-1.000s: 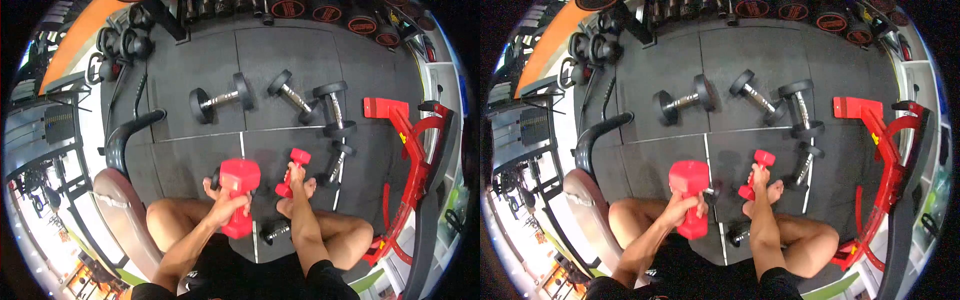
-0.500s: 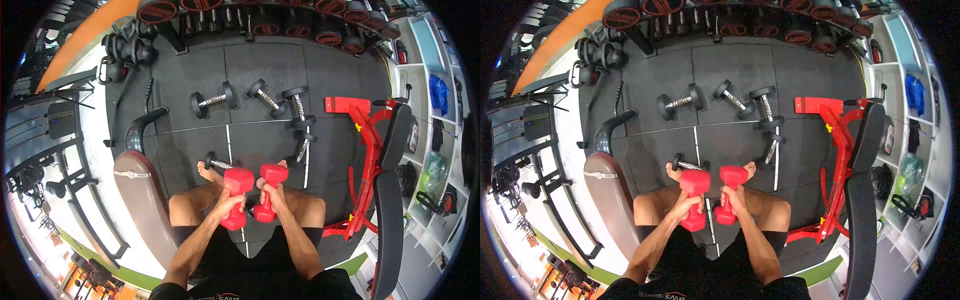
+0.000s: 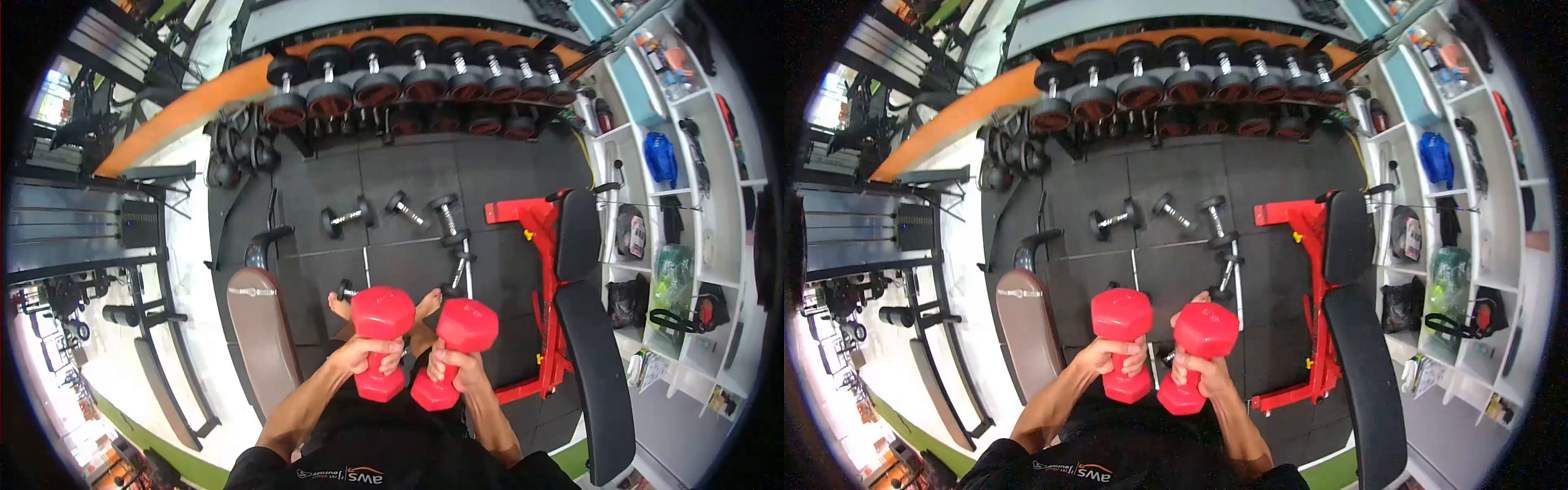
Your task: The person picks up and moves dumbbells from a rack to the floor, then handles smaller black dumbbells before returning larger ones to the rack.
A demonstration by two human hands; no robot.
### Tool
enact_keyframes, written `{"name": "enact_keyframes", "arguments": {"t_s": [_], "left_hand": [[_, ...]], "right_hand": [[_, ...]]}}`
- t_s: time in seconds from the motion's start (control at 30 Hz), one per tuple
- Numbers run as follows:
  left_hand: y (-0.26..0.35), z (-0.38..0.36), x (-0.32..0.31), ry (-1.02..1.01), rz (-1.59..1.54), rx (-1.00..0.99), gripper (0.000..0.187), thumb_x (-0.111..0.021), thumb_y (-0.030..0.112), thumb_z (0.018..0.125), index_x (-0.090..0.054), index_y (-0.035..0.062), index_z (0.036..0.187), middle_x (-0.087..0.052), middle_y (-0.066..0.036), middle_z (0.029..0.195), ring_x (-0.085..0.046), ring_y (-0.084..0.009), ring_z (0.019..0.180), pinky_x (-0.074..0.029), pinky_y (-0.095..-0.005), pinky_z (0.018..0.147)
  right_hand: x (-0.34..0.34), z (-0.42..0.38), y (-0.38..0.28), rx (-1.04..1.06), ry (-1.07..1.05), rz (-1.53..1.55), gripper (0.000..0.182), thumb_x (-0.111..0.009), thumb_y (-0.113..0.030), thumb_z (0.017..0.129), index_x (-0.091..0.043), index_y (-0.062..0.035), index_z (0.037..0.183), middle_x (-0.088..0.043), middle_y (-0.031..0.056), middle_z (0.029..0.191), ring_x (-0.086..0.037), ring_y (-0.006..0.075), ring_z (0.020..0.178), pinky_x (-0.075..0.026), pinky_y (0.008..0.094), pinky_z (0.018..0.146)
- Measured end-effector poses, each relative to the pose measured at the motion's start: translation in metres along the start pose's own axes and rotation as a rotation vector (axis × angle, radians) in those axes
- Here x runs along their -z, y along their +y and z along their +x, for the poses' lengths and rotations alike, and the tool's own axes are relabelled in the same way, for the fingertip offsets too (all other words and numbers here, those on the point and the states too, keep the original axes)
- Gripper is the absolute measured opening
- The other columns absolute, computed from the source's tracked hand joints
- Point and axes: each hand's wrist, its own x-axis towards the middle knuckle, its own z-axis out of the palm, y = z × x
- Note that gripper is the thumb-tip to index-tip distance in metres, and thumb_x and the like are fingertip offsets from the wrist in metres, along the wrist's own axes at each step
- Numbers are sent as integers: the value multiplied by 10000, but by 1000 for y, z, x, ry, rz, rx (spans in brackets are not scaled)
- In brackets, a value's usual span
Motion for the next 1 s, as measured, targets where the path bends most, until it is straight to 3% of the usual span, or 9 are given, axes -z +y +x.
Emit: {"name": "enact_keyframes", "arguments": {"t_s": [0.23,0.33,0.67,0.77,0.83,0.93,1.0], "left_hand": [[20,-5,-134,-335,24,60,176,-630,141,882,-485,58,827,-484,-67,603,-485,-193,507,-437,-357,530],[17,7,-159,-467,91,84,147,-632,115,912,-517,48,974,-478,-61,625,-470,-163,512,-426,-325,504],[17,22,-249,-437,322,8,157,-625,128,898,-552,-1,951,-529,-94,631,-517,-186,487,-450,-332,486],[23,21,-263,-358,413,-168,185,-631,146,890,-548,-2,964,-556,-107,666,-550,-197,503,-477,-338,525],[28,17,-274,-268,474,-309,199,-634,155,886,-543,-3,966,-566,-111,679,-558,-200,504,-486,-338,545],[44,19,-273,-274,365,-274,211,-632,151,878,-540,-10,980,-568,-117,677,-560,-203,501,-493,-335,571],[53,18,-271,-244,363,-291,160,-606,102,883,-542,-13,973,-567,-117,670,-552,-207,493,-474,-331,516]], "right_hand": [[-33,-75,-69,87,-327,-50,205,-669,-147,879,-500,-70,792,-489,65,598,-502,179,511,-443,341,515],[-38,-94,-95,84,-373,22,162,-706,-100,857,-575,-14,896,-511,53,603,-521,156,512,-446,309,504],[-34,-142,-158,266,-427,-1,120,-663,-69,878,-567,-22,934,-517,75,617,-523,178,517,-459,340,503],[-51,-148,-177,328,-439,-90,107,-663,-45,875,-581,-12,935,-510,67,613,-510,161,508,-444,320,492],[-56,-149,-184,369,-465,-180,127,-670,-32,870,-595,3,966,-507,59,616,-505,147,508,-438,308,490],[-71,-143,-193,447,-474,-302,230,-680,-16,860,-596,24,1070,-518,51,631,-506,129,525,-432,287,491],[-74,-127,-197,439,-561,-169,296,-701,-18,851,-591,39,1120,-552,55,669,-520,124,545,-431,272,490]]}}
